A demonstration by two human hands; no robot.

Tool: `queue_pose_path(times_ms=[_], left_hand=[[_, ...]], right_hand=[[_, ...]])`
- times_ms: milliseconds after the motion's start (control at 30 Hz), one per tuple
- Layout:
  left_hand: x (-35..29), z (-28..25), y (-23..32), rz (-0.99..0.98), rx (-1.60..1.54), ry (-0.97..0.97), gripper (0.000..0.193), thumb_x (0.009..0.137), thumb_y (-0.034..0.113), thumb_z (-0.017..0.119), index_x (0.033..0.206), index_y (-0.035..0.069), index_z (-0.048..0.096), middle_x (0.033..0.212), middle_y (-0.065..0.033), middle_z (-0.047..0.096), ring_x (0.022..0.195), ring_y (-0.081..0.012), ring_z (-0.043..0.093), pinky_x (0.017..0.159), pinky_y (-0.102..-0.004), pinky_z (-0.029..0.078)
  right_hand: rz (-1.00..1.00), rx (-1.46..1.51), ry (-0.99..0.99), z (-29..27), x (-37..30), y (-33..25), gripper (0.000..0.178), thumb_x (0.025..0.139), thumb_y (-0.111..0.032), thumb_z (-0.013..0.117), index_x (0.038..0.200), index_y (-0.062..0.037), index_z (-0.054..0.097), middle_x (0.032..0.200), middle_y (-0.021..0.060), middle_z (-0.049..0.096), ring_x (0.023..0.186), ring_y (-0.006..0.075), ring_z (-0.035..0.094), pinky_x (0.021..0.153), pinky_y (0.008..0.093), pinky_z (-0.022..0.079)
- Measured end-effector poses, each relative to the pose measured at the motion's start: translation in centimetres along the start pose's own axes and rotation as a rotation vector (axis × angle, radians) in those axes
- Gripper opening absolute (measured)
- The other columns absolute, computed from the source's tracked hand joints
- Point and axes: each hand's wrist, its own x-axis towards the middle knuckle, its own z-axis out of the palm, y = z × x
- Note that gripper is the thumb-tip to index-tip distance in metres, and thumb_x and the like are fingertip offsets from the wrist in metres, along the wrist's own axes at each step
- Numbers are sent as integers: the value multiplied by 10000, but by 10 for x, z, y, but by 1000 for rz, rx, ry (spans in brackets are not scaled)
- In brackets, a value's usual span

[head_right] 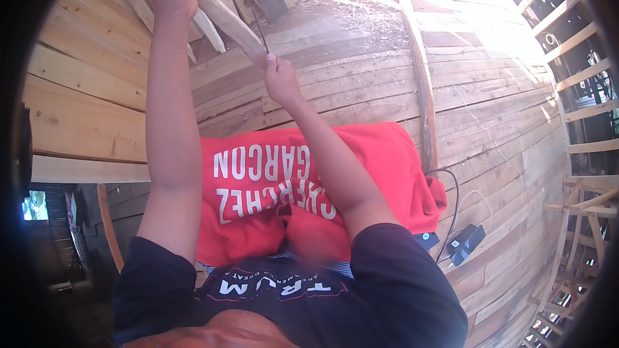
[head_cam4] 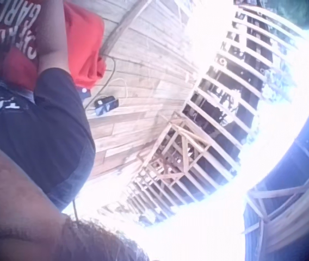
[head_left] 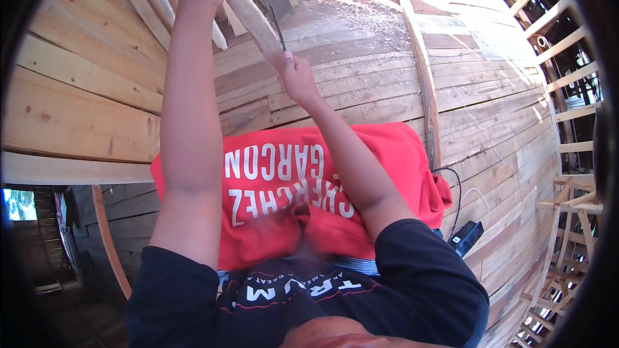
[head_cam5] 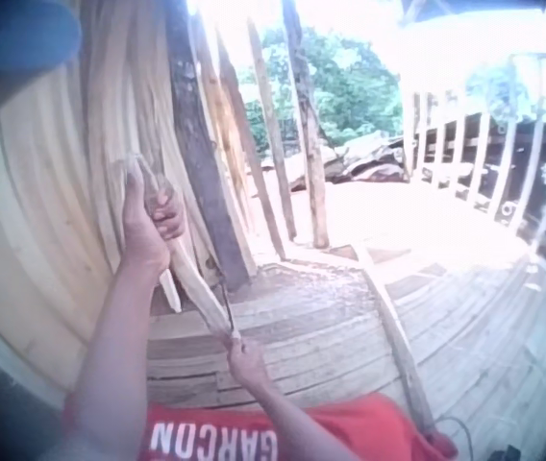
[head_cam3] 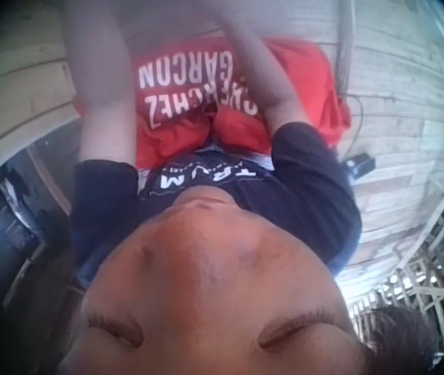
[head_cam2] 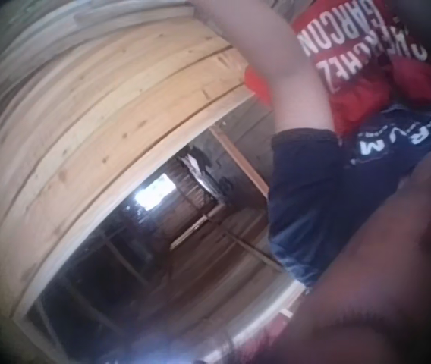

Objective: The person uses a knife to carve a long, thin piece of wood, repeatedly shaving off thin strips of material. The person holds the wood with one hand and the knife with the other, working on a wooden deck surface.

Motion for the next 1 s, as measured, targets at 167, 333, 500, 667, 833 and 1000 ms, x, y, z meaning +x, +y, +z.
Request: queue_pose_path(times_ms=[167, 333, 500, 667, 833, 1000], left_hand=[[-65, 44, 41, 79, 343, 71, 836, 708, 950, 328, 690, 115, 352, 541, 24, 282, 462, -111, 261, 466, -250, 225], [-136, 16, 68, 154, 185, 55, 761, 760, 909, 332, 630, 161, 297, 523, 23, 260, 465, -119, 233, 459, -279, 187], [-208, 34, 65, 298, 111, -258, 708, 854, 800, 357, 561, 158, 297, 460, 23, 291, 376, -107, 253, 375, -253, 202], [-257, 37, 65, 420, 170, -243, 692, 858, 770, 384, 539, 161, 306, 418, 43, 280, 329, -82, 230, 352, -227, 156], [-284, 35, 62, 488, 234, -93, 689, 866, 764, 365, 540, 159, 315, 414, 37, 260, 331, -83, 221, 347, -230, 170], [-287, 34, 60, 538, 220, -87, 690, 877, 765, 356, 571, 147, 323, 427, 28, 280, 332, -93, 249, 347, -234, 212]], right_hand=[[-37, -228, 21, -4, -29, -31, 538, 1014, -344, 404, 757, 81, 612, 704, 293, 609, 715, 455, 628, 662, 499, 461], [238, -357, -105, -5, -46, -73, 630, 1011, -407, 312, 794, 66, 668, 848, 297, 668, 889, 472, 649, 815, 521, 495], [364, -638, -31, -23, -64, -24, 574, 1001, -362, 307, 879, 55, 682, 947, 298, 673, 986, 459, 638, 898, 524, 486], [118, -738, -321, -19, -67, -20, 488, 977, -316, 341, 975, 43, 672, 1023, 274, 672, 1016, 449, 630, 903, 509, 489], [359, -621, -317, -5, -89, -66, 465, 970, -297, 335, 1009, 27, 666, 1033, 265, 670, 1013, 447, 629, 895, 509, 492], [337, -623, -196, -31, -67, -30, 578, 989, -361, 309, 855, 67, 675, 895, 338, 650, 914, 496, 633, 874, 546, 477]])
